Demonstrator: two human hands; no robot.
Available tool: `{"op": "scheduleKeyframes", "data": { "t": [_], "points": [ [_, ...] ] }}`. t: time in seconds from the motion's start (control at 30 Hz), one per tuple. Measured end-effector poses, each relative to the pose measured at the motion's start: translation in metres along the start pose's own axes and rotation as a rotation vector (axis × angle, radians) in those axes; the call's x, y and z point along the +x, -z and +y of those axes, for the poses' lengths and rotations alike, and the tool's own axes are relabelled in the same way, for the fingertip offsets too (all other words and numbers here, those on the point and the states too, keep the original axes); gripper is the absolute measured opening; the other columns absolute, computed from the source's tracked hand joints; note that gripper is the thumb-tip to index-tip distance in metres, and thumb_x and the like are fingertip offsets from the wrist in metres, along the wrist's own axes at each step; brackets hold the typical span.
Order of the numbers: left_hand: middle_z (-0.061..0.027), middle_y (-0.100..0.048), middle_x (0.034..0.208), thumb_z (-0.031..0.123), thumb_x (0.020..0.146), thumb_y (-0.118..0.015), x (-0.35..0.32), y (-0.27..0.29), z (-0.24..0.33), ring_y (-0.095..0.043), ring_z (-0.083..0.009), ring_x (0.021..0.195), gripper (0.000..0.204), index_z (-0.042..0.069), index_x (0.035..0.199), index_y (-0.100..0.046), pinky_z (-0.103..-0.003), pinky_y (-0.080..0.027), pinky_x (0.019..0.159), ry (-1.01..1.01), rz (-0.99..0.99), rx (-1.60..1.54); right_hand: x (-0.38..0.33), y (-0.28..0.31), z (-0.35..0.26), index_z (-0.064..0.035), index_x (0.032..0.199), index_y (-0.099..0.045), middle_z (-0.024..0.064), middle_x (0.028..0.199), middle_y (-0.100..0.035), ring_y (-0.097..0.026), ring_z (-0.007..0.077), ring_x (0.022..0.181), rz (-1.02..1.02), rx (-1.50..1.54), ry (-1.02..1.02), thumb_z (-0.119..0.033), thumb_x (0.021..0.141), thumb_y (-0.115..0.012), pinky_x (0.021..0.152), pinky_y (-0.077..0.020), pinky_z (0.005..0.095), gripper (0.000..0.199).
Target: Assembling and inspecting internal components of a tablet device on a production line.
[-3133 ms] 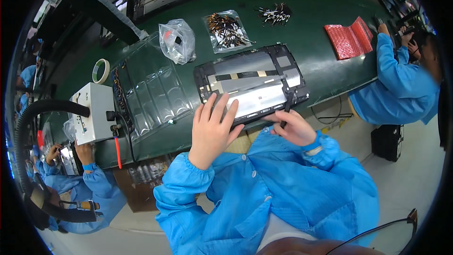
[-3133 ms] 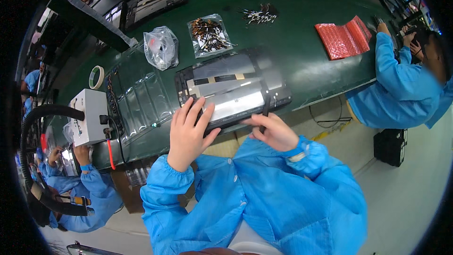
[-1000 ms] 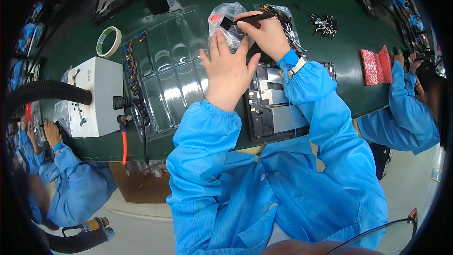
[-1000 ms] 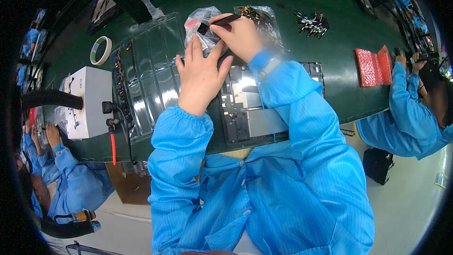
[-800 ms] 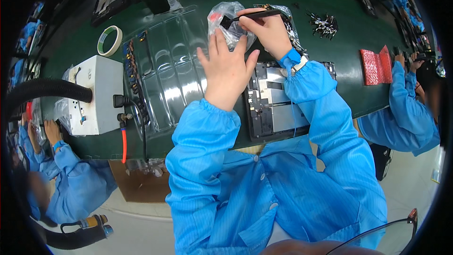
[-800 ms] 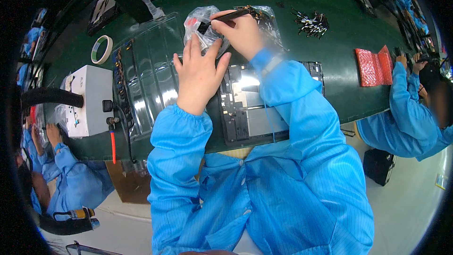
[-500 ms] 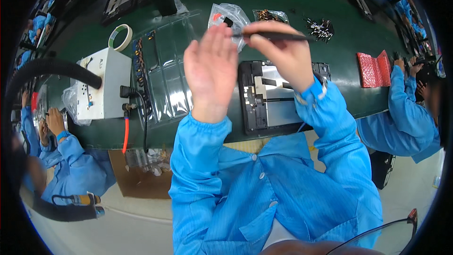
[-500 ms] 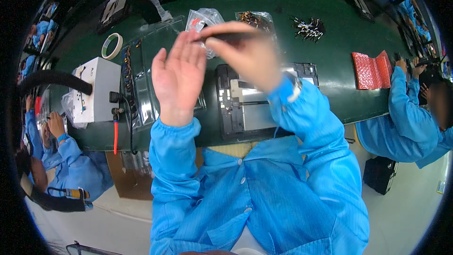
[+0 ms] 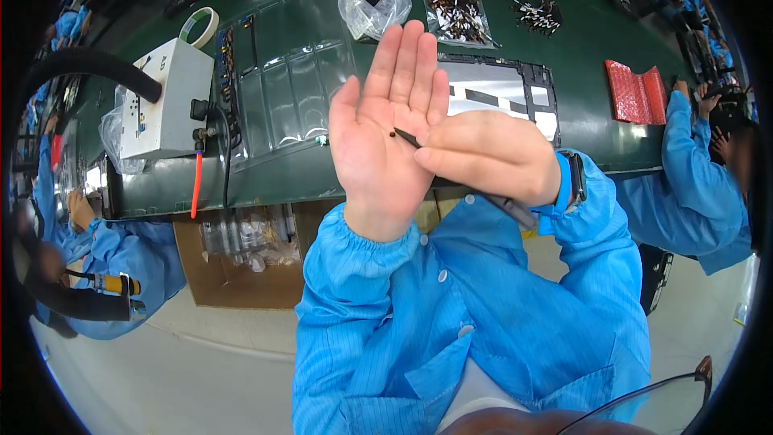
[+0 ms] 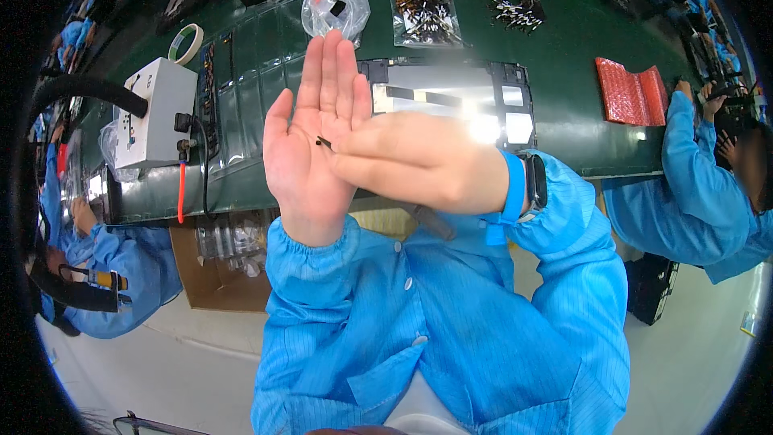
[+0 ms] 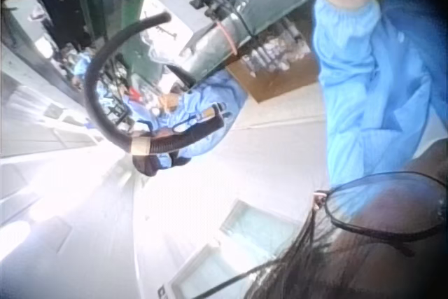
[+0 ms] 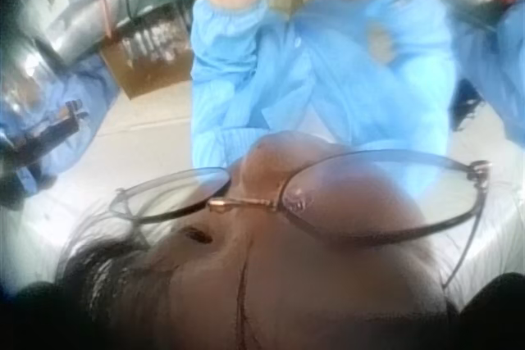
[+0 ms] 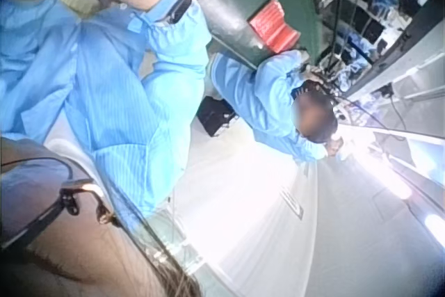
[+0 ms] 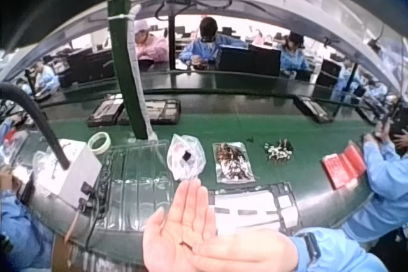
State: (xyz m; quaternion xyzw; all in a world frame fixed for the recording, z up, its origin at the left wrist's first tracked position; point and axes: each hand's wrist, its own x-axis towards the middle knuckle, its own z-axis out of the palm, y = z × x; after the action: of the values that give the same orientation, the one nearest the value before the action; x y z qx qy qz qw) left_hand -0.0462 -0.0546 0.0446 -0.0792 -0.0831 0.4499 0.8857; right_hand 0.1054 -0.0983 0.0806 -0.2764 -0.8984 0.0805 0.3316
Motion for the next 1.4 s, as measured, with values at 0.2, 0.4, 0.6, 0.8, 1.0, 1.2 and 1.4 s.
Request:
{"op": "scheduleKeyframes", "data": {
  "t": [0.2,0.4,0.6,0.8,1.0,1.2,1.4],
  "points": [
    [-0.0082,-0.039,0.136,0.030,0.091,-0.022,-0.010,-0.001,-0.006,-0.035,-0.0214,0.127,0.050,0.003,0.132,-0.035,-0.038,-0.031,0.103,-0.045,-0.103,0.022,0.000,0.003,-0.015,0.0008,0.097,-0.064,0.0162,0.095,-0.062,-0.062,0.0292,0.087,0.100,0.179,-0.212,-0.001,0.068,-0.069,0.075,-0.0502,0.0348,0.029],
    [-0.0080,-0.038,0.137,0.030,0.091,-0.021,-0.023,-0.006,0.000,-0.036,-0.0208,0.127,0.050,0.004,0.131,-0.037,-0.037,-0.031,0.103,-0.073,-0.109,0.059,0.011,-0.008,-0.023,0.0007,0.096,-0.064,0.0161,0.093,-0.063,-0.063,0.0292,0.087,0.099,0.182,-0.167,-0.001,0.069,-0.068,0.076,-0.0500,0.0342,0.027],
    [-0.0086,-0.040,0.136,0.026,0.091,-0.023,-0.061,-0.008,0.030,-0.036,-0.0207,0.126,0.048,0.004,0.131,-0.038,-0.036,-0.032,0.103,-0.225,-0.121,0.121,0.043,-0.041,-0.033,0.0002,0.097,-0.064,0.0169,0.093,-0.063,-0.063,0.0292,0.085,0.076,0.342,-0.163,-0.003,0.071,-0.067,0.076,-0.0497,0.0338,0.026],
    [-0.0094,-0.042,0.134,0.023,0.089,-0.026,-0.168,0.034,0.124,-0.039,-0.0232,0.124,0.047,0.003,0.131,-0.037,-0.041,-0.032,0.103,-0.938,-0.155,0.458,0.107,-0.180,-0.071,-0.0014,0.102,-0.060,0.0080,0.100,-0.061,-0.060,0.0152,0.088,0.002,1.567,-0.770,-0.010,0.084,-0.059,0.076,-0.0497,0.0271,0.020],
    [-0.0101,-0.042,0.133,0.024,0.090,-0.019,-0.220,0.008,0.148,-0.036,-0.0230,0.126,0.049,0.002,0.129,-0.039,-0.039,-0.025,0.107,-1.399,0.453,0.366,0.146,-0.279,-0.116,-0.0022,0.104,-0.058,0.0060,0.103,-0.059,-0.058,0.0114,0.087,-0.066,2.166,-1.084,-0.014,0.086,-0.058,0.077,-0.0505,0.0253,0.021],
    [-0.0103,-0.038,0.136,0.026,0.091,-0.018,-0.232,0.025,0.146,-0.032,-0.0209,0.128,0.050,-0.001,0.131,-0.035,-0.036,-0.023,0.108,-1.481,0.544,0.930,0.159,-0.283,-0.122,-0.0045,0.092,-0.061,0.0075,0.089,-0.061,-0.061,0.0210,0.082,0.218,0.789,-0.004,-0.008,0.073,-0.063,0.071,-0.0501,0.0324,0.020],
    [-0.0111,-0.039,0.134,0.023,0.093,-0.024,-0.168,0.020,0.120,-0.037,-0.0210,0.124,0.048,-0.002,0.132,-0.031,-0.033,-0.031,0.103,-1.267,0.243,0.740,0.100,-0.166,-0.076,-0.0026,0.101,-0.062,0.0109,0.093,-0.063,-0.061,0.0260,0.085,0.417,0.734,0.072,-0.008,0.076,-0.064,0.077,-0.0489,0.0348,0.026]
  ]
}}
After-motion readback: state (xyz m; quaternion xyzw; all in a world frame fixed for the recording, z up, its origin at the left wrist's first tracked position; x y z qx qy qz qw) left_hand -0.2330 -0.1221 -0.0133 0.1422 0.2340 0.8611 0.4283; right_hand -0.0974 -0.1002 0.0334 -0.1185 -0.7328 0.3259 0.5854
